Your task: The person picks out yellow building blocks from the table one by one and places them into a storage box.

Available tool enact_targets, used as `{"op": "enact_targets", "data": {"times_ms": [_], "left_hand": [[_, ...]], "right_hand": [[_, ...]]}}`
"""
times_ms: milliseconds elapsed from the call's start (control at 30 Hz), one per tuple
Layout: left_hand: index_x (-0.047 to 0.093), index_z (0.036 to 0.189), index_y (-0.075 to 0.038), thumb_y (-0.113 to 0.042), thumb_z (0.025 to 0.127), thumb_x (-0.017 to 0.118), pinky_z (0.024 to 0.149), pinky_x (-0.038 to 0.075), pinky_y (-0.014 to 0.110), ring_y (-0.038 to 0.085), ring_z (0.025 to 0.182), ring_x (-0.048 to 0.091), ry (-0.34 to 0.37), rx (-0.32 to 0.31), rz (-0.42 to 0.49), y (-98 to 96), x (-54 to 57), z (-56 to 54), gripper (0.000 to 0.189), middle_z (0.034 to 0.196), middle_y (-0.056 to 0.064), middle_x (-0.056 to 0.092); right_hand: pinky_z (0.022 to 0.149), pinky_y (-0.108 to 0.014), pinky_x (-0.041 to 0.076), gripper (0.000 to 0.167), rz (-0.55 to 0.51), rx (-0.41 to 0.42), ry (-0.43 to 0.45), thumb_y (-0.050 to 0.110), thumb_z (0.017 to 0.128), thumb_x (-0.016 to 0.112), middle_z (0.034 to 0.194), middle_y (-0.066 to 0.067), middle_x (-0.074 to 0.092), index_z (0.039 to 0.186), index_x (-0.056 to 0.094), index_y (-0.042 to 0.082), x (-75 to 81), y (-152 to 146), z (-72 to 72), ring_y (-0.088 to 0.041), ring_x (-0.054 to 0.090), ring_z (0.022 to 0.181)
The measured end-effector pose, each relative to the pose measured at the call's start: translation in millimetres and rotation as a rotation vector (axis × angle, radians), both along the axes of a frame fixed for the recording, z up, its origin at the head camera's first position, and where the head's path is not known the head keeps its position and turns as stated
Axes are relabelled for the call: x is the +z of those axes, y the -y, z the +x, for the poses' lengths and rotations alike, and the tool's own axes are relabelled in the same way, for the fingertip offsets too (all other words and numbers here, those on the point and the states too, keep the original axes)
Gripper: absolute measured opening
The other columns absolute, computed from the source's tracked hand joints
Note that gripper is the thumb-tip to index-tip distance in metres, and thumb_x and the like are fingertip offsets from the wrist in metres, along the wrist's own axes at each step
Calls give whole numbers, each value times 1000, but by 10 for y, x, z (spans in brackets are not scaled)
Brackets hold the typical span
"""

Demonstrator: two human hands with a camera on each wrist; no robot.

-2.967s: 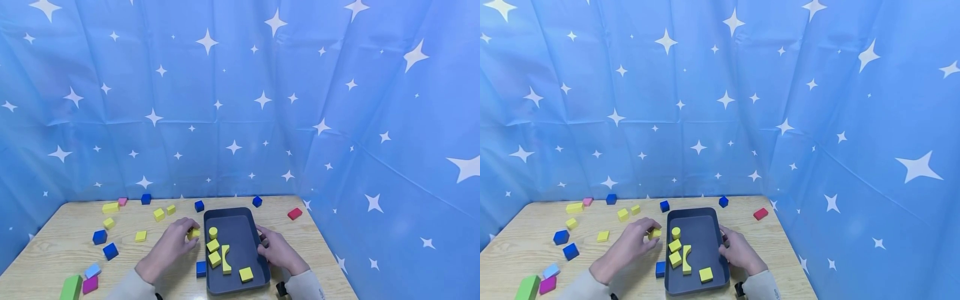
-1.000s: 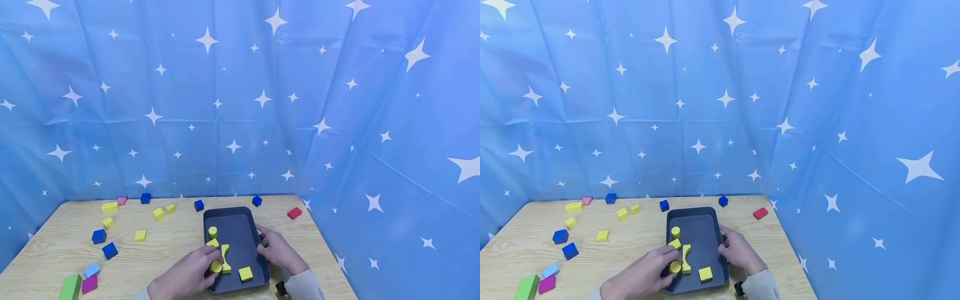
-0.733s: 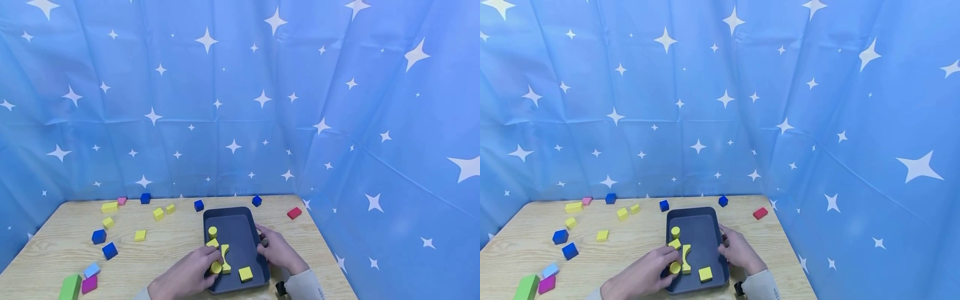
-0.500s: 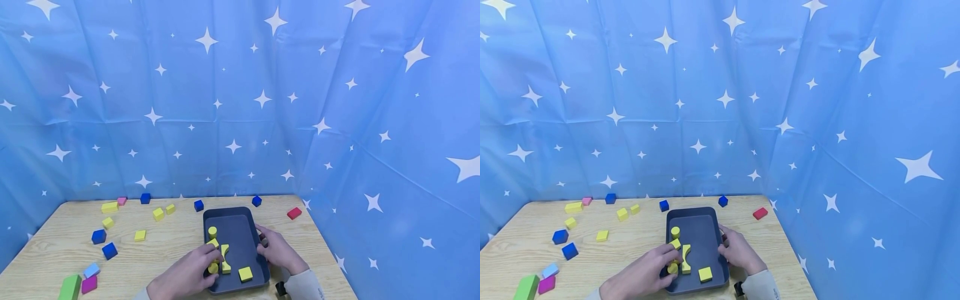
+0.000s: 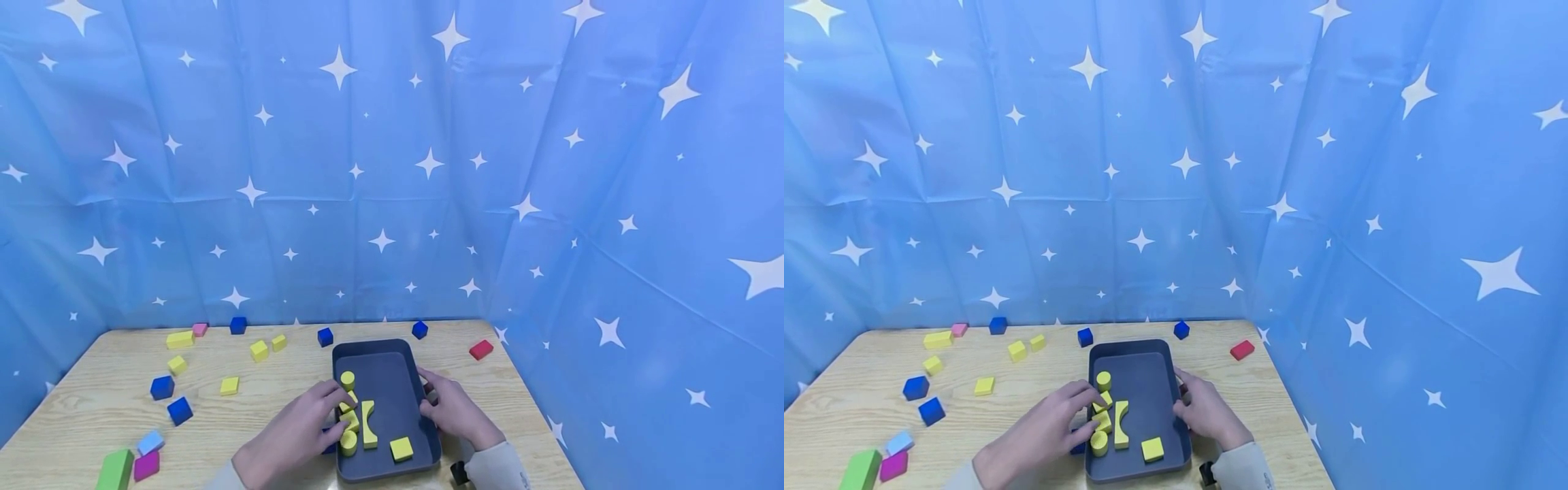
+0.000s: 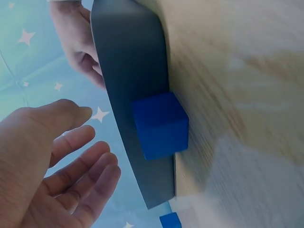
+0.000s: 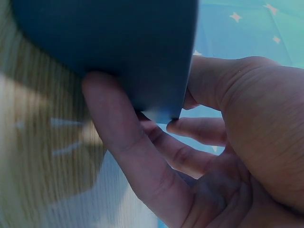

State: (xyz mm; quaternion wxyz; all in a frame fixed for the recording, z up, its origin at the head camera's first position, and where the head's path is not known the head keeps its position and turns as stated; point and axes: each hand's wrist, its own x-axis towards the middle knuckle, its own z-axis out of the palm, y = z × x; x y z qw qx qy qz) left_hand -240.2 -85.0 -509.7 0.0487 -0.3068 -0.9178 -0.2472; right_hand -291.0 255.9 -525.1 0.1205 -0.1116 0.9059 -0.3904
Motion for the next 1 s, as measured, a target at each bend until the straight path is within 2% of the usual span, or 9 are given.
{"op": "enact_targets", "data": {"times_ms": [133,233,333,467,633,800,1000], "left_hand": [[83,126,-15,-20,105,88,89,70,31,16,113,76,-74,32,7,43,-16,-38,22,127,-1,77],[83,126,-15,-19,105,89,93,71,35,16,115,76,-100,75,9,77,-25,-72,23,125,-2,77],[84,126,-17,-20,105,88,99,72,41,15,119,77,-95,135,10,120,-26,-119,22,125,-5,78],[84,126,-21,-21,105,87,102,71,44,16,121,78,-50,206,27,199,-31,-200,21,127,-6,79],[84,126,-22,-20,106,88,99,71,43,16,115,78,-23,268,23,311,-40,-338,21,127,-4,79],[84,124,-19,-18,105,89,92,71,41,17,108,77,-67,300,-10,426,-32,-479,20,125,1,80],[82,124,-11,-16,105,86,88,72,46,25,108,76,-88,392,-30,545,-31,-621,20,126,12,78]], "right_hand": [[63,-39,65,77,-2,-1,-1,2,107,73,131,-22,76,179,46,10,1,0,3,-23,72,87],[63,-39,65,77,-1,0,-5,2,107,73,131,-22,76,179,46,9,2,-3,4,-23,72,88],[62,-39,65,77,1,0,-5,2,107,72,131,-22,75,179,45,9,-3,-6,2,-23,72,89],[61,-40,65,77,-5,1,7,3,108,72,131,-22,75,179,45,9,-17,-3,6,-23,73,89],[62,-40,66,77,-8,1,7,2,106,72,131,-22,76,178,46,8,-26,4,15,-24,73,92],[61,-41,66,77,-9,-2,5,2,107,72,131,-23,75,179,45,9,-5,10,7,-24,73,88],[60,-40,66,77,-7,-5,9,2,107,72,129,-21,75,179,45,9,-8,7,15,-23,72,86]]}}
